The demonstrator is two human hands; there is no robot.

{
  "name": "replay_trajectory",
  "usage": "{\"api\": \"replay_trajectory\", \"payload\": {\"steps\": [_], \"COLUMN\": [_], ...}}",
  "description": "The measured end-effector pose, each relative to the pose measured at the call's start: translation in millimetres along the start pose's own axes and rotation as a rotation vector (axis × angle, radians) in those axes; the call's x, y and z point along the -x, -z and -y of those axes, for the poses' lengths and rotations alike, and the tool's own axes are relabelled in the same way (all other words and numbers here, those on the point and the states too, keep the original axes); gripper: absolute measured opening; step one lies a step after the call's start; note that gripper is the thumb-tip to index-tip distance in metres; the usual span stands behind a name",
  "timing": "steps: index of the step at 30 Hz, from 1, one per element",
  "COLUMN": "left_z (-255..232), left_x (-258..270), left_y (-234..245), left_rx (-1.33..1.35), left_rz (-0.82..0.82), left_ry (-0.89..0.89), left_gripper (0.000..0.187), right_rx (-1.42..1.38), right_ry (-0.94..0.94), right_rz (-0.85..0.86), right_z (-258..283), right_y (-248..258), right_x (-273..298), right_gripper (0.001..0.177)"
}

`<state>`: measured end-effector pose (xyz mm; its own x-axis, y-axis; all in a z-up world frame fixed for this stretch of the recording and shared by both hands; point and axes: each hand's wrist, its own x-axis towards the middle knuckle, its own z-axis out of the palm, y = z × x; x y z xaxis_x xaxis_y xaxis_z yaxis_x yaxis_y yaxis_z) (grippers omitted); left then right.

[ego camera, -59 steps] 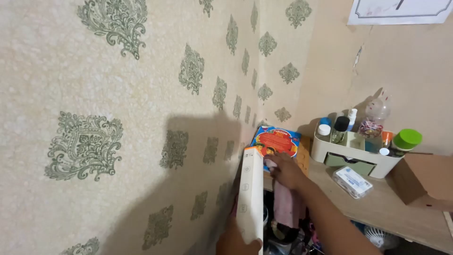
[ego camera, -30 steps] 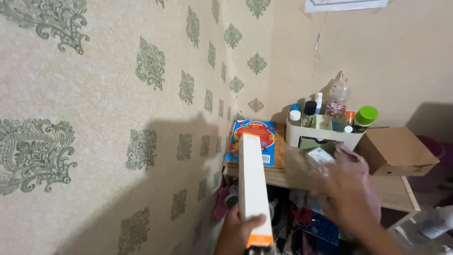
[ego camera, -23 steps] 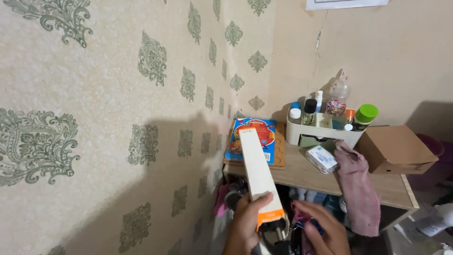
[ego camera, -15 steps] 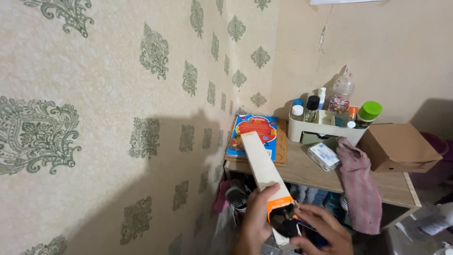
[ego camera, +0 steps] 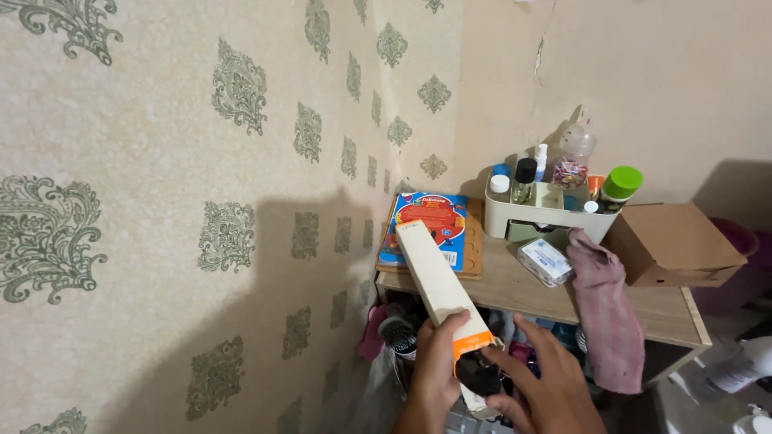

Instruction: Organize and clean items on a desk and place them in an organizer.

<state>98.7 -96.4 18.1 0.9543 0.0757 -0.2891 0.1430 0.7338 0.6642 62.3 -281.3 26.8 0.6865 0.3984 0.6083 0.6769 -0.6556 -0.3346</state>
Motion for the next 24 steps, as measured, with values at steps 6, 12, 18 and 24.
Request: {"api": "replay_trajectory", "payload": {"steps": [6,12,18,24], "left_z": [6.4,21.9,21.2,27.8], "left_x": [3.3,-5.7,-11.2,-16.9], "left_y": [8.9,17.1,10.6,-6.9], "left_rx": [-0.086,0.059,0.144,0.15], "left_rz": [-0.046,0.032,0.108,0.104], "left_ry": [0.055,0.142,0.185,0.138], "left_gripper": [0.037,0.036,0.033,0.032], "right_rx": [-0.07,-0.062,0.08,0.05], "right_ry": [0.192,0.174,0.229,0.015], "right_rz": [0.177,0.238,0.053,-0.142], "right_z": [-15.5,-20.5,-40.6,-3.5], "right_y": [18.2,26.0,24.8,40.9], "right_x": [-2.7,0.8,23.0,5.1], "right_gripper": [0.052,0.05,0.05,0.045]}}
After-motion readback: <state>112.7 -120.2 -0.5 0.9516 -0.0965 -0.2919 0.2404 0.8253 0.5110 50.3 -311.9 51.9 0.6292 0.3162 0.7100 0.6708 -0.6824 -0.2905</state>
